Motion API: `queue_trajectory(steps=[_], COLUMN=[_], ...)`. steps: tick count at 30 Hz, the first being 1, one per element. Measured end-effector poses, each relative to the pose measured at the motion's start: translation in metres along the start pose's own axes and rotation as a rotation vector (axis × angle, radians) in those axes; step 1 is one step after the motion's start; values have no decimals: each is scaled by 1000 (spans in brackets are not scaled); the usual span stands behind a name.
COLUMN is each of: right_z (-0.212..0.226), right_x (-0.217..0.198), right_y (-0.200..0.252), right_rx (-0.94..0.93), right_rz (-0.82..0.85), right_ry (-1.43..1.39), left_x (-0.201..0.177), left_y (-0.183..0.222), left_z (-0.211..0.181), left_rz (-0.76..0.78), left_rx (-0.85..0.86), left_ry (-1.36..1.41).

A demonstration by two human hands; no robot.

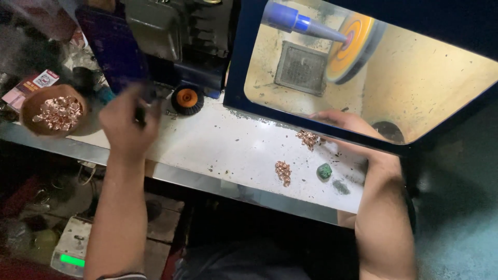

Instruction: Polishing small metal rings using a motorized polishing wheel inside a protective enclosure.

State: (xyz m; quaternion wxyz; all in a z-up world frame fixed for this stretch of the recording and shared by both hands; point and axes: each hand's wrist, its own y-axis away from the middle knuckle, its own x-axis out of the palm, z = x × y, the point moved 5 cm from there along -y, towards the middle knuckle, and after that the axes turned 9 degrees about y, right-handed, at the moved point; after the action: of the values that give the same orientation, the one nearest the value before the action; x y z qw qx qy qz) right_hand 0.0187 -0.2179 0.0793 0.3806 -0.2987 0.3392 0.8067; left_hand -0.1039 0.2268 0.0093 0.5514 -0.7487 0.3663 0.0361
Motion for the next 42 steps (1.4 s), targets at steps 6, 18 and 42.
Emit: queue_trajectory(steps=[6,18,42], right_z=[6,-10,-17], right_x=[1,4,39], right_y=[3,-1,99], right_rx=[29,42,-15], right_rz=[28,11,8], right_ry=[-8,-87,188], left_x=[19,-28,9], left_y=[-10,-20,-19], left_z=[-56,-15,-48], left_rz=[214,-54,393], left_rx=[147,-369,46], left_ry=[50,-81,142])
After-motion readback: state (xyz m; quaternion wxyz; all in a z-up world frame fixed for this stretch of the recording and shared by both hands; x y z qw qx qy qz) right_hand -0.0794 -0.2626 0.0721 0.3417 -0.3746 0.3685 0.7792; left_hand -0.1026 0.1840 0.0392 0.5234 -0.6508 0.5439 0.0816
